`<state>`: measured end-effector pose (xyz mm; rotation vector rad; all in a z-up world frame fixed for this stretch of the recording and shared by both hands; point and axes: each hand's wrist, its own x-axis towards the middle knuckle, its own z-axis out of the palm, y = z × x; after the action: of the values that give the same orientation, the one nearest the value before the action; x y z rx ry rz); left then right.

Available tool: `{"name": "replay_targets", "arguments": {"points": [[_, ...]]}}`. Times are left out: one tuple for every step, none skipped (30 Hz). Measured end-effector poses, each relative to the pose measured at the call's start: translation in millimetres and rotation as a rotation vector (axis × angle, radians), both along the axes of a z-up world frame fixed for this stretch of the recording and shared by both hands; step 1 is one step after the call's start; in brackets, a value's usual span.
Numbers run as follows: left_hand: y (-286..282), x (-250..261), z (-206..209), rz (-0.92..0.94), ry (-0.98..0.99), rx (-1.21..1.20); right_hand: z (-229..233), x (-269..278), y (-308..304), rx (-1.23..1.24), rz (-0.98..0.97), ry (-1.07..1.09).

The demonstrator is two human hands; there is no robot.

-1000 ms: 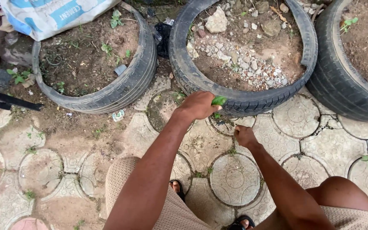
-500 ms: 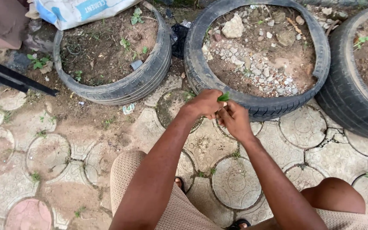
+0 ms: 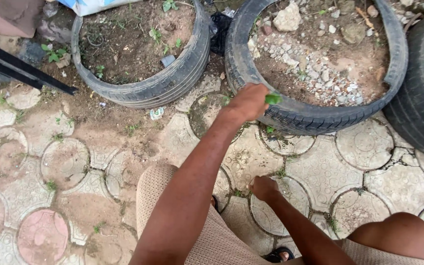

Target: Removing weeds from multiple tire-based planters in a backyard setting.

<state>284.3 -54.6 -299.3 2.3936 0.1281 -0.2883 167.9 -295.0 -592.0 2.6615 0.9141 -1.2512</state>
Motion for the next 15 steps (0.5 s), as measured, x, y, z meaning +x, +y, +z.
{"name": "replay_targets", "arguments": {"points": [[-0.9,-1.2,4.0,0.006,0.006,0.001,0.0,-5.9,2.0,0.001,0.006,0.006],[-2.7,-2.7,7.7,-0.035,0.018,0.052,-0.1,-12.9,3.3,0.001,0.013,-0.019],[-4.9,-3.8,11.8,-0.076,0.030,0.103,0.3,-19.6,4.0,0.001,0.019,-0.044],[-7.2,-5.5,17.9,-0.080,0.033,0.101,-8.5,-23.2,1.8,-0.001,0.016,-0.040],[-10.0,-6.9,24.6,-0.060,0.124,0.071,-16.8,-26.5,-1.0,-0.008,0.043,-0.048],[-13.3,-6.6,32.4,-0.043,0.211,0.042,-24.9,-27.1,-3.5,-0.014,0.068,-0.059],[-14.5,-4.2,25.0,-0.048,0.210,0.042,-36.9,-26.7,-8.5,-0.014,0.063,-0.060],[-14.4,-2.0,17.8,-0.062,0.190,0.059,-49.3,-26.4,-11.5,0.014,0.096,-0.081],[-14.1,-0.1,10.6,-0.077,0.170,0.075,-61.7,-26.4,-14.2,0.041,0.128,-0.102],[-12.4,0.4,3.6,-0.077,0.172,0.077,-62.5,-23.3,-12.9,0.044,0.128,-0.100],[-10.5,0.6,-3.5,-0.099,0.114,0.134,-63.4,-20.5,-11.2,0.074,0.082,-0.059],[-8.8,0.7,-10.8,-0.120,0.057,0.189,-64.3,-17.7,-10.3,0.102,0.037,-0.017],[-9.7,-1.1,-10.3,-0.120,0.059,0.190,-66.3,-10.4,-5.5,0.104,0.037,-0.015],[-10.5,-2.6,-9.5,-0.134,0.104,0.190,-67.7,-1.8,-1.3,0.213,-0.064,0.021],[-11.2,-4.2,-8.7,-0.148,0.150,0.190,-69.2,6.8,3.0,0.322,-0.164,0.058]]}}
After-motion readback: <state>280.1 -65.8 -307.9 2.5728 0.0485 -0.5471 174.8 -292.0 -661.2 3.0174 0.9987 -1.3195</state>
